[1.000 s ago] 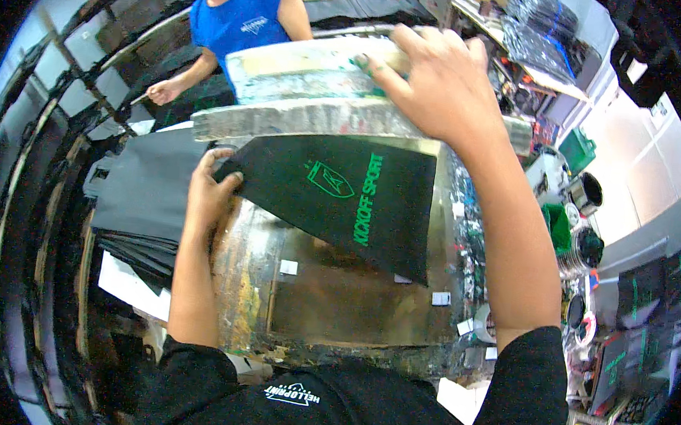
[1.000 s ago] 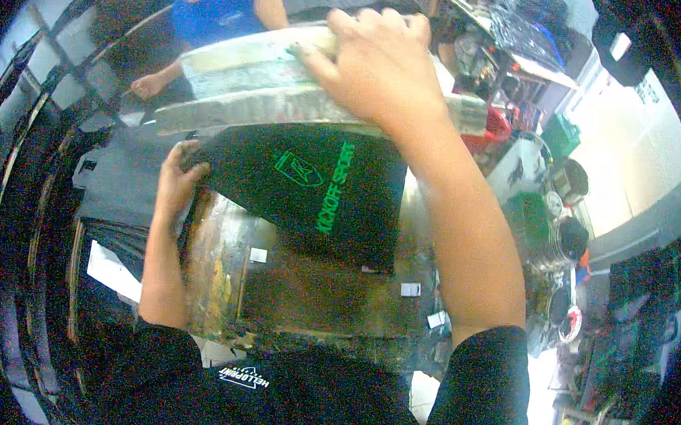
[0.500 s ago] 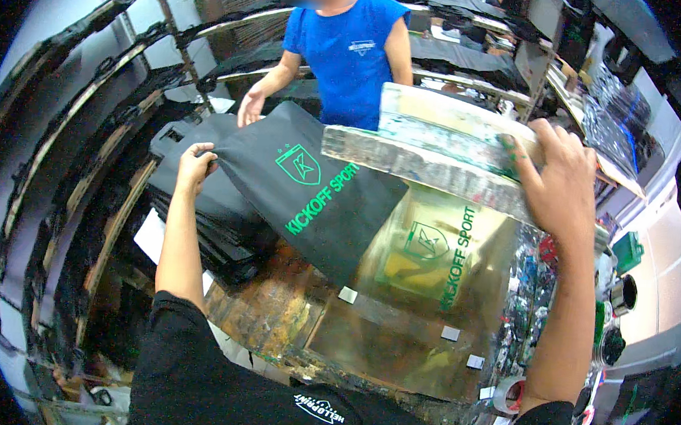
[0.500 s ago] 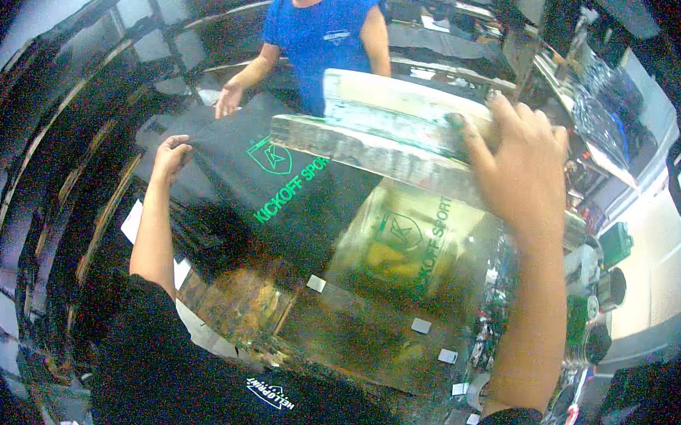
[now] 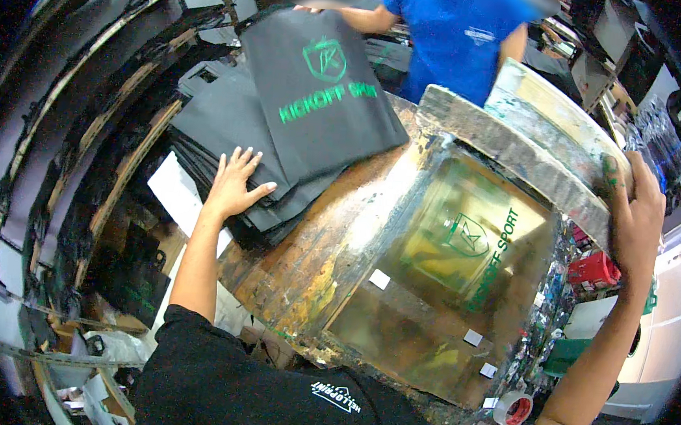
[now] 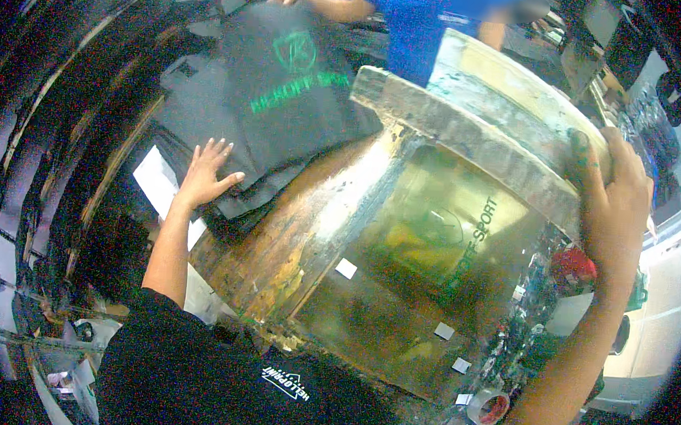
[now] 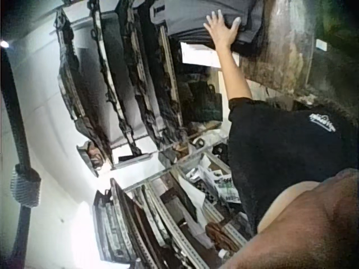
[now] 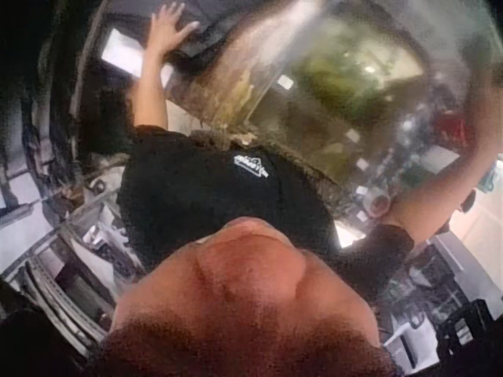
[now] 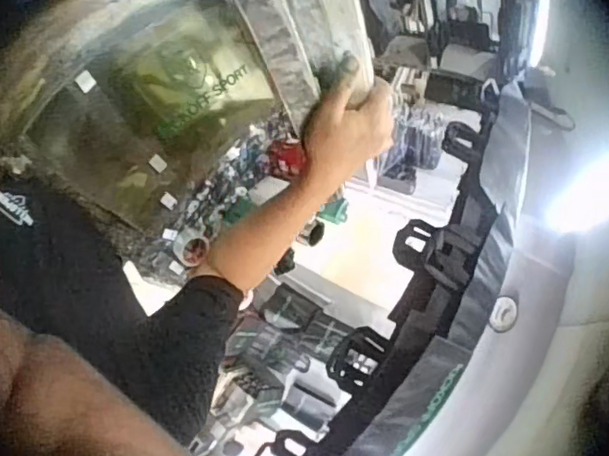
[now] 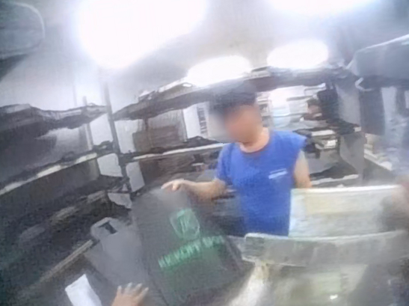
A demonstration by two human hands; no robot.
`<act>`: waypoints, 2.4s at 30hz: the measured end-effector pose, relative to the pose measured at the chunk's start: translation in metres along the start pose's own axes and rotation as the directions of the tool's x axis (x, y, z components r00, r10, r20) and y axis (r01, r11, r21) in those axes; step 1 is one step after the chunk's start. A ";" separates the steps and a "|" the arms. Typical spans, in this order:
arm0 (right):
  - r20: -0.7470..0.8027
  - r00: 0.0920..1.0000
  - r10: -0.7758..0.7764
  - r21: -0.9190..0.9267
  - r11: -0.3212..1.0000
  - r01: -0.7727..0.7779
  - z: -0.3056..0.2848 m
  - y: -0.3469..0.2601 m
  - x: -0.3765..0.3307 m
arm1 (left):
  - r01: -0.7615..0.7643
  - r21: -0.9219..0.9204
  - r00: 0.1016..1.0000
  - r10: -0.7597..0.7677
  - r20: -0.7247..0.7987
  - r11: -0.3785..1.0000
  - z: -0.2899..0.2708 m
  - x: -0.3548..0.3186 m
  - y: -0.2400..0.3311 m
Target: The person performs screen printing on black tote bags using a squeegee and green ink. They repeatedly place a bag on a table, pull ink across a screen to print a logo, and hand the finished bag to a colleague.
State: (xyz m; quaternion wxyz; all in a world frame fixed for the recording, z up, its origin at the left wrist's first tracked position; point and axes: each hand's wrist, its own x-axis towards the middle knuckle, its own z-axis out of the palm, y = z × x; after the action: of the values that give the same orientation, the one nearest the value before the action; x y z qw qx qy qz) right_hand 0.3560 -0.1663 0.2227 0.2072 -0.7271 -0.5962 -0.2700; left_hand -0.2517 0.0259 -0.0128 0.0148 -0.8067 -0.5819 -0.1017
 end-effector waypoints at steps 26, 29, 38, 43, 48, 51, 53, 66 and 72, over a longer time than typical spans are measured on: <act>-0.096 0.990 -0.107 0.002 0.994 0.108 -0.003 -0.022 -0.009 | -0.397 -0.100 0.918 0.396 -0.037 0.912 -0.015 -0.016 0.204; -0.151 0.982 -0.117 0.013 0.993 0.120 0.002 -0.017 -0.010 | -0.462 -0.254 0.865 0.495 0.085 0.850 0.034 -0.043 0.287; 0.116 0.992 -0.052 0.054 0.997 0.046 -0.029 -0.031 -0.014 | -0.774 -0.338 0.521 0.842 0.139 0.535 0.109 -0.086 0.416; 0.101 0.993 -0.056 0.098 0.994 0.046 -0.036 -0.034 -0.019 | -0.770 -0.369 0.527 0.845 0.089 0.520 0.114 -0.102 0.459; 0.120 0.992 -0.036 0.051 0.998 0.030 -0.026 -0.030 -0.014 | -0.749 -0.425 0.540 0.840 0.056 0.509 0.113 -0.117 0.467; 0.110 0.993 -0.037 0.047 0.998 0.031 -0.034 -0.044 -0.022 | -0.734 -0.437 0.548 0.834 0.071 0.519 0.111 -0.122 0.467; 0.182 0.983 -0.036 0.074 0.997 0.023 -0.033 -0.034 -0.014 | -0.729 -0.445 0.552 0.831 0.066 0.520 0.110 -0.126 0.466; -0.121 0.979 -0.166 -0.013 0.986 0.165 0.003 -0.019 -0.025 | -0.232 -0.905 0.965 0.199 -0.169 0.356 0.041 -0.034 0.340; -0.094 0.992 -0.085 -0.034 0.996 0.082 0.005 -0.052 -0.104 | -0.041 -0.977 0.991 0.119 -0.067 -0.211 -0.050 -0.009 0.272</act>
State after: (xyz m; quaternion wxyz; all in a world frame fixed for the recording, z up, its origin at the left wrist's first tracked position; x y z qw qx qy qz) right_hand 0.2908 -0.2311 0.1508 0.2127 -0.6909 -0.6114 -0.3218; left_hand -0.0056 -0.0777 0.0598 -0.6246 -0.5574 -0.2354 -0.4937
